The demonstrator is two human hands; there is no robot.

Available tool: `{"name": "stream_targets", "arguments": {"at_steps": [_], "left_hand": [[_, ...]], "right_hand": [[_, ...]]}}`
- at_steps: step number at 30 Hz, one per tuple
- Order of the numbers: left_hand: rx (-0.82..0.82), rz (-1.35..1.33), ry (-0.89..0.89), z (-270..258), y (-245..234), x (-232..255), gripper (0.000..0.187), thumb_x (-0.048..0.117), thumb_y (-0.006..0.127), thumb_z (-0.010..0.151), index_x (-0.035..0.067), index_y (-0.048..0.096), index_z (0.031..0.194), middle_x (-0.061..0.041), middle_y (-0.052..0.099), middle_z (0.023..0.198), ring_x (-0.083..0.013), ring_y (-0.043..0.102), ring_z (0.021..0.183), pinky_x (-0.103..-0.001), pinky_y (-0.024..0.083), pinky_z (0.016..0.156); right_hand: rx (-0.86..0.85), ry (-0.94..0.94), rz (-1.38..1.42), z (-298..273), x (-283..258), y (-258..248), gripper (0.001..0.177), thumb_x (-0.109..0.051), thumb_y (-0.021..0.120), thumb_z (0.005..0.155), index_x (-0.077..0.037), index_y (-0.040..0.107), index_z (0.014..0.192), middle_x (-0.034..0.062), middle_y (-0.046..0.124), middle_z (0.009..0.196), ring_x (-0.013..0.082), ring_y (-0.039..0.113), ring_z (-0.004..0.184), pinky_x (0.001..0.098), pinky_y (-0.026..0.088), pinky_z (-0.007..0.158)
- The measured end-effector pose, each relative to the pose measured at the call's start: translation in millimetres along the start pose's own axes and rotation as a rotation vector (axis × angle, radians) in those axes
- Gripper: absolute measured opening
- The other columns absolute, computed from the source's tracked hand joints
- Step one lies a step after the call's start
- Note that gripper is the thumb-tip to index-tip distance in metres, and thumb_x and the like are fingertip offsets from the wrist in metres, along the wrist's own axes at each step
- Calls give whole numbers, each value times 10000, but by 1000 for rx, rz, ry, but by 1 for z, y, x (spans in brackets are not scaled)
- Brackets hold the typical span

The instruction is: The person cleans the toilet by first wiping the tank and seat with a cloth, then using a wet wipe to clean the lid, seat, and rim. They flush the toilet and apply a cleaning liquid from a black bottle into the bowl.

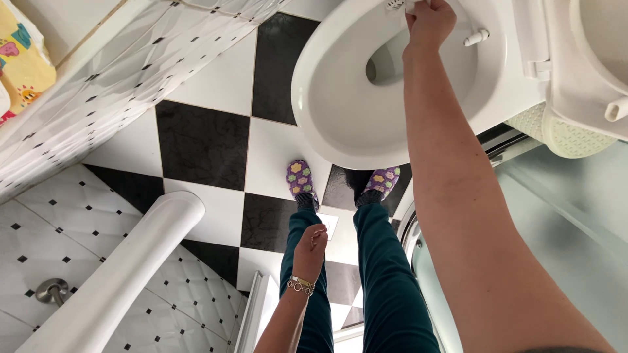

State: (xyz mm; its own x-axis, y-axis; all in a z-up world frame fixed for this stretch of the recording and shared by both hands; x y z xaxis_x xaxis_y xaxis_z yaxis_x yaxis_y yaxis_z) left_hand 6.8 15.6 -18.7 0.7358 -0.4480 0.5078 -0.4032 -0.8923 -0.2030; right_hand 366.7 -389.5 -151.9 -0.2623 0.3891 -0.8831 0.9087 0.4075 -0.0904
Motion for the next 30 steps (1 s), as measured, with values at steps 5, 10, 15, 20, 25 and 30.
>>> {"name": "stream_targets", "arguments": {"at_steps": [5,10,15,20,25,30], "left_hand": [[3,-18,30,2,-2,-13,245,247,627,964,165,698,1183,-27,763,1154,-159,735,992,-316,585,796],[-6,-1,-7,0,-4,-1,264,269,612,970,160,699,1194,-15,760,1149,-141,722,976,-306,576,790],[5,-15,13,0,-4,5,244,252,610,970,161,699,1178,-14,766,1131,-127,717,950,-291,568,769],[15,-73,26,1,-4,10,225,221,624,967,153,704,1166,-15,764,1131,-125,716,961,-291,564,792],[11,-39,44,2,-3,7,230,224,624,968,151,705,1171,-19,766,1121,-132,719,942,-297,568,773],[9,-20,8,-1,-2,13,232,239,621,965,162,707,1167,-21,776,1142,-131,731,977,-292,574,802]], "right_hand": [[-10,-115,-47,-10,24,7,382,57,594,830,-141,419,555,-30,363,551,105,396,555,260,631,571],[68,-36,45,-36,9,15,370,69,626,817,-123,418,578,-14,377,581,126,377,577,260,570,572],[157,168,151,-37,12,21,57,40,704,852,72,731,891,127,689,739,248,692,668,352,681,649],[123,281,32,-65,-5,26,201,18,635,912,36,803,1022,162,778,899,250,759,818,281,687,721],[-41,241,-55,-40,45,26,149,42,701,849,51,777,976,163,747,781,238,711,690,316,689,629],[-95,362,-75,-71,42,5,391,-42,801,783,50,695,1148,219,754,1002,285,762,868,341,719,722]]}}
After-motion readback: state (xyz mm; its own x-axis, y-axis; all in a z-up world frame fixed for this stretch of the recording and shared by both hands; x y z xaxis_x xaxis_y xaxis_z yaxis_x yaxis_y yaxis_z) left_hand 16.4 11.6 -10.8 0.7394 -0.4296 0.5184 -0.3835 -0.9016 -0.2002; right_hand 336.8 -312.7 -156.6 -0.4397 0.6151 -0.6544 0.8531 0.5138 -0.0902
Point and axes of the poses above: each hand's wrist, its own z-axis towards the middle knuckle, its own y-axis out of the palm, x = y × z, the point moved 1 cm from there along z, towards the middle knuckle
